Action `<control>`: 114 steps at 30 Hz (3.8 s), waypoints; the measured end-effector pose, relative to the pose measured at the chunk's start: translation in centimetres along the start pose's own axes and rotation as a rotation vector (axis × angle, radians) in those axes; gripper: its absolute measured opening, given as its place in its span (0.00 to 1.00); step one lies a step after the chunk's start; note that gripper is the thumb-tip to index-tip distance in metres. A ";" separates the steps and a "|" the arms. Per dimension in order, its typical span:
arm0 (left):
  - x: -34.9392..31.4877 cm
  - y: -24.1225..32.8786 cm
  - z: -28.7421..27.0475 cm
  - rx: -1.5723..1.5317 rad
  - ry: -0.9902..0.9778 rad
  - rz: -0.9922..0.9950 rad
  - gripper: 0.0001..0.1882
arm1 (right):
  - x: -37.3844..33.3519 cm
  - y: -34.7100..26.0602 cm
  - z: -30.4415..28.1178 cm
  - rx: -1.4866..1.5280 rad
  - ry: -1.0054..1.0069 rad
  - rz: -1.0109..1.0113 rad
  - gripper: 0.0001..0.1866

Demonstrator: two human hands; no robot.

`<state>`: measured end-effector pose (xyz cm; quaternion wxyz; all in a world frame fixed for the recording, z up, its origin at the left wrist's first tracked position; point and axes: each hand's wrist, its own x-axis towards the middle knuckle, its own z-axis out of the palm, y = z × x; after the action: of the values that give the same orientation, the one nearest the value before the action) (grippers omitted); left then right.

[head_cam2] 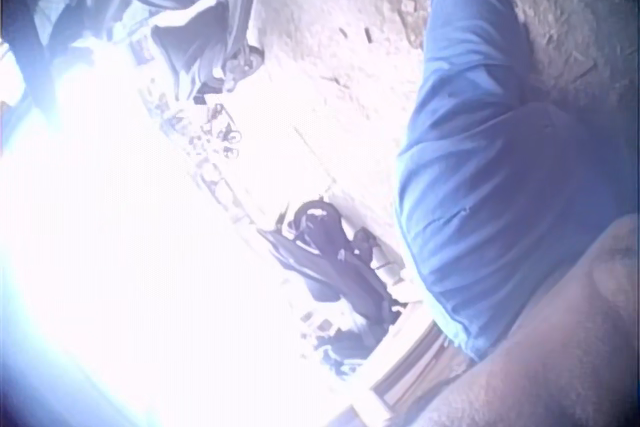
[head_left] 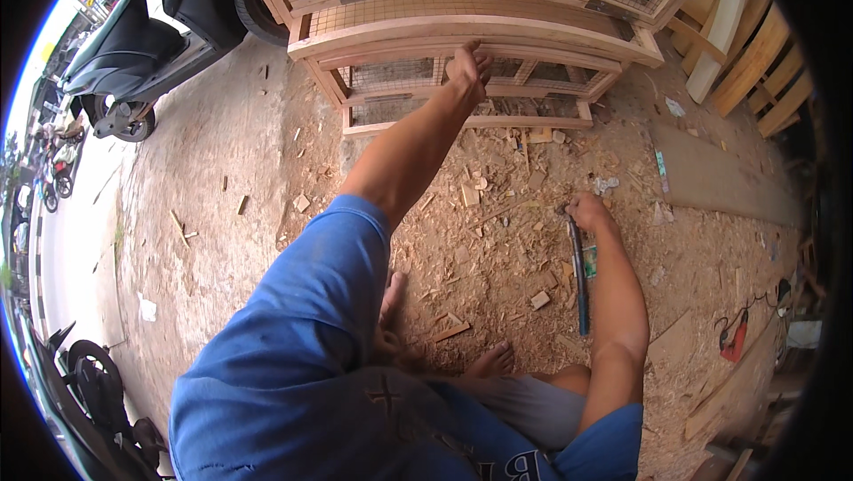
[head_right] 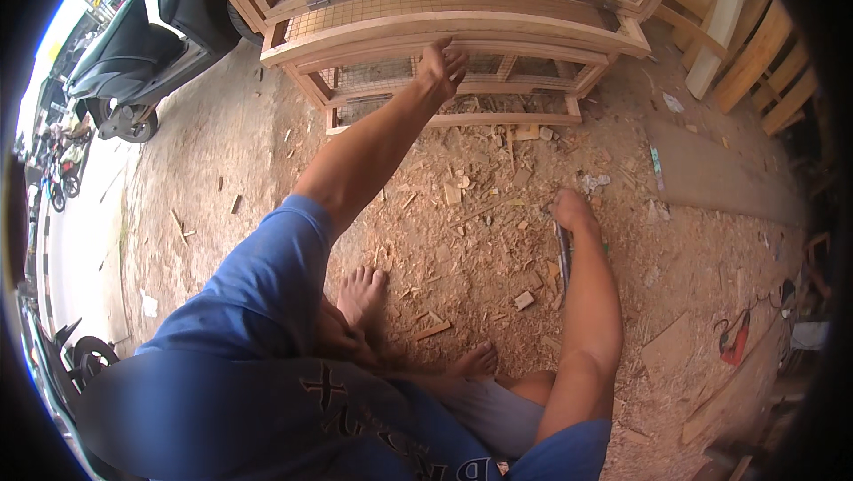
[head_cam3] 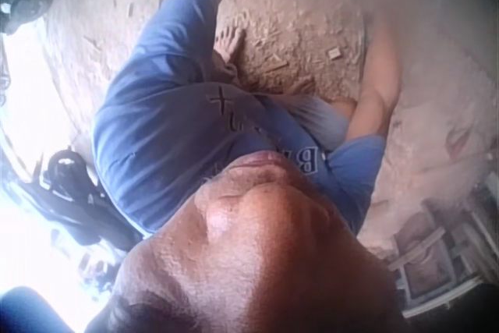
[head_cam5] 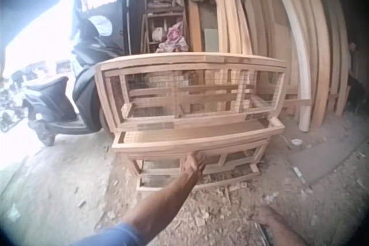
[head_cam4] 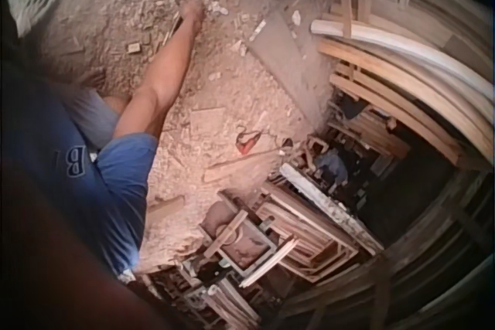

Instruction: The person hammers small wooden dowels into a wooden cage frame, then uses a power drill to secure parts of the cage. The person works on the floor in a cluttered workshop.

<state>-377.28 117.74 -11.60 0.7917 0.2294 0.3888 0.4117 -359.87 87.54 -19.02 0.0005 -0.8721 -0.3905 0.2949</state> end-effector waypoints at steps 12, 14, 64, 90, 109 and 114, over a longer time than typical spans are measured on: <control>2.8 0.8 -0.5 0.005 -0.070 0.044 0.22 | -0.8 0.5 -0.1 -0.080 0.025 -0.088 0.13; 2.7 1.1 -0.6 0.036 -0.080 0.014 0.22 | -1.1 0.6 -0.3 -0.041 0.015 -0.060 0.12; 2.9 0.7 0.0 0.122 0.309 0.265 0.28 | -2.0 -0.3 -0.7 0.031 -0.010 0.029 0.11; 2.2 3.2 -4.2 0.034 0.742 0.595 0.32 | -0.1 1.4 0.0 0.015 0.071 -0.043 0.14; 2.1 4.2 -7.8 0.183 0.464 0.624 0.41 | -0.5 0.1 -0.8 -0.048 0.032 -0.046 0.16; 1.9 3.5 -8.9 0.301 0.624 0.581 0.34 | 0.7 1.2 0.0 -0.010 0.033 -0.029 0.15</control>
<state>-385.46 121.61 -15.31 0.4459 0.3065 0.5838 0.6054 -358.68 87.22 -19.67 0.0067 -0.8712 -0.4045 0.2782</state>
